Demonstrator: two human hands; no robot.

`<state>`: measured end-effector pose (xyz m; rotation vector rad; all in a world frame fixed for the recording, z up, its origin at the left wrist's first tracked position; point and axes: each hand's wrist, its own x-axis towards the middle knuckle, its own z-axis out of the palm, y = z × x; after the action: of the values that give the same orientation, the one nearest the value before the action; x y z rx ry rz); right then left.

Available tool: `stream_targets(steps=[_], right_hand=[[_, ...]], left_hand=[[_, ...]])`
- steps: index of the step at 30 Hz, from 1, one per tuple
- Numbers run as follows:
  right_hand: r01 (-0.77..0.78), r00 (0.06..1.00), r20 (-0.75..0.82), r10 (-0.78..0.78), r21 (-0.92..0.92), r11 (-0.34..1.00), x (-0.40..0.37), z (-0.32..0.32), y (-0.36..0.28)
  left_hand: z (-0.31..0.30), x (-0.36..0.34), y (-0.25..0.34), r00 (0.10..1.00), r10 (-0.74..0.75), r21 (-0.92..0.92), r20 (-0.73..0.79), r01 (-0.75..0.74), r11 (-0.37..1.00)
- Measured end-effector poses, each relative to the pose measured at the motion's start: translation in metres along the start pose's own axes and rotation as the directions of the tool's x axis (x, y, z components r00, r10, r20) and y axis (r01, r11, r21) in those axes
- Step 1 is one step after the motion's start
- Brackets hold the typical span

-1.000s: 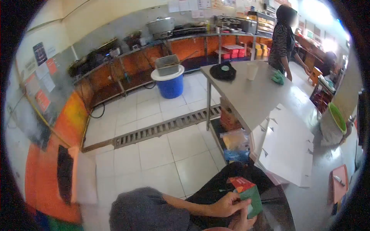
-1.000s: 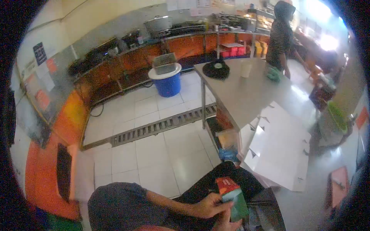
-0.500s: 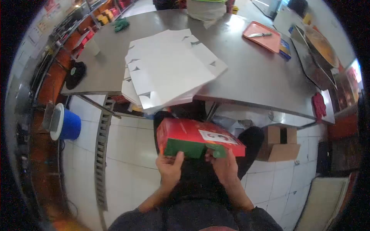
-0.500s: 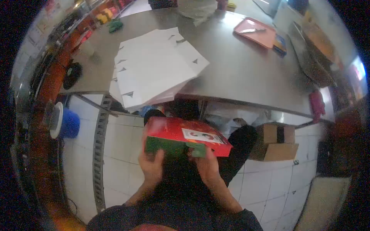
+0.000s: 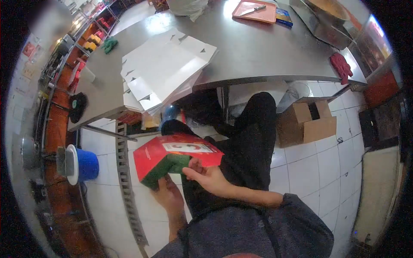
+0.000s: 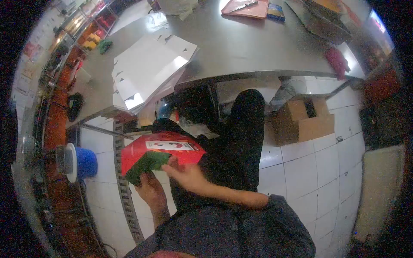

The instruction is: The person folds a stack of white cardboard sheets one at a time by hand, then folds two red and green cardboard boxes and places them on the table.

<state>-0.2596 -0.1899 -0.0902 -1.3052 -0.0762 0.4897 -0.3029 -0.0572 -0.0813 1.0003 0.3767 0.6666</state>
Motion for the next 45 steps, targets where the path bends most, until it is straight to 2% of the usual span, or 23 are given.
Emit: stream_targets(steps=[3,11,13,14,16,18,21,24,25,27,30,31,32,33,35,36,38,39,40,41,42,43,45], right_hand=[[0.099,0.995,-0.009,-0.099,0.014,0.995,0.009,0.01,0.004],[0.116,0.993,-0.036,-0.113,0.065,0.991,0.016,0.01,-0.005],[0.139,0.988,-0.079,-0.132,0.101,0.985,0.022,0.01,-0.002],[0.169,0.977,-0.145,-0.158,0.067,0.983,0.024,0.009,0.0],[0.198,0.942,-0.271,-0.199,-0.03,0.98,0.03,0.006,0.004],[0.267,0.904,-0.357,-0.235,0.042,0.963,0.043,-0.002,0.012],[0.269,0.912,-0.345,-0.221,0.098,0.958,0.054,-0.024,0.004],[0.115,0.95,-0.313,-0.021,0.288,0.951,0.049,-0.032,0.001],[0.116,0.946,-0.325,-0.018,0.285,0.951,0.05,-0.038,0.002],[0.078,0.959,-0.279,-0.048,0.098,0.992,0.053,-0.052,0.01],[0.163,0.965,-0.233,-0.119,0.176,0.971,0.058,-0.066,0.014],[-0.145,0.983,-0.092,0.156,0.119,0.982,0.055,-0.076,0.017],[-0.132,0.981,-0.129,0.146,0.112,0.985,0.048,-0.082,0.005],[0.023,0.993,-0.098,-0.059,-0.338,0.941,0.039,-0.087,-0.018],[0.144,0.975,-0.01,-0.221,-0.732,0.667,0.03,-0.097,-0.029],[0.19,0.972,0.022,-0.235,-0.662,0.725,0.027,-0.1,-0.022],[0.286,0.955,0.084,-0.283,-0.497,0.819,0.025,-0.099,0.0],[0.331,0.943,0.114,-0.312,-0.402,0.854,0.027,-0.096,0.01],[0.369,0.929,0.149,-0.339,-0.298,0.88,0.027,-0.092,0.019],[0.331,0.934,0.268,-0.234,-0.414,0.848,0.039,-0.089,0.01],[0.324,0.916,0.381,-0.124,-0.525,0.787,0.05,-0.085,0.0],[0.323,0.914,0.394,-0.092,-0.571,0.755,0.051,-0.087,-0.003],[0.323,0.914,0.401,-0.062,-0.625,0.711,0.051,-0.1,-0.001]], left_hand=[[-0.002,-0.001,0.0,0.998,-0.011,-0.059,-0.056,0.008,0.998],[0.01,0.003,-0.005,0.996,-0.039,-0.054,-0.082,0.035,0.998],[0.017,0.003,-0.006,0.967,-0.202,-0.029,-0.159,0.2,0.979],[0.022,0.005,-0.011,0.967,-0.189,-0.018,-0.173,0.188,0.982],[0.032,0.01,-0.026,0.923,-0.376,-0.216,-0.082,0.352,0.911],[0.042,0.015,-0.039,0.923,-0.375,-0.209,-0.089,0.351,0.913],[0.056,0.021,-0.054,0.91,-0.414,-0.177,-0.022,0.404,0.897],[0.058,0.013,-0.082,0.838,-0.541,-0.144,0.073,0.546,0.825],[0.062,0.012,-0.087,0.774,-0.622,-0.15,0.121,0.634,0.759],[0.066,0.015,-0.087,0.746,-0.641,-0.134,0.18,0.664,0.735],[0.073,0.017,-0.082,0.707,-0.657,-0.068,0.261,0.693,0.718],[0.074,0.015,-0.084,0.705,-0.645,-0.043,0.294,0.684,0.728],[0.058,0.014,-0.09,0.682,-0.656,-0.039,0.323,0.702,0.711],[0.027,0.015,-0.102,0.617,-0.735,0.317,0.282,0.663,0.678],[0.011,0.003,-0.11,0.553,-0.795,0.629,0.248,0.533,0.566],[0.016,-0.007,-0.103,0.798,-0.536,0.662,0.278,0.245,0.708],[0.016,0.002,-0.112,0.864,-0.499,0.288,0.068,0.462,0.839],[0.025,0.007,-0.112,0.881,-0.471,0.07,-0.038,0.473,0.878],[0.033,0.012,-0.108,0.849,-0.523,-0.009,-0.081,0.524,0.852],[0.049,0.019,-0.1,0.811,-0.572,-0.093,-0.123,0.564,0.821],[0.037,0.016,-0.103,0.922,-0.37,0.318,0.112,0.319,0.893],[0.026,0.015,-0.105,0.885,-0.222,0.592,0.41,-0.073,0.803],[0.005,0.023,-0.106,0.889,-0.293,0.689,0.351,-0.033,0.724]])
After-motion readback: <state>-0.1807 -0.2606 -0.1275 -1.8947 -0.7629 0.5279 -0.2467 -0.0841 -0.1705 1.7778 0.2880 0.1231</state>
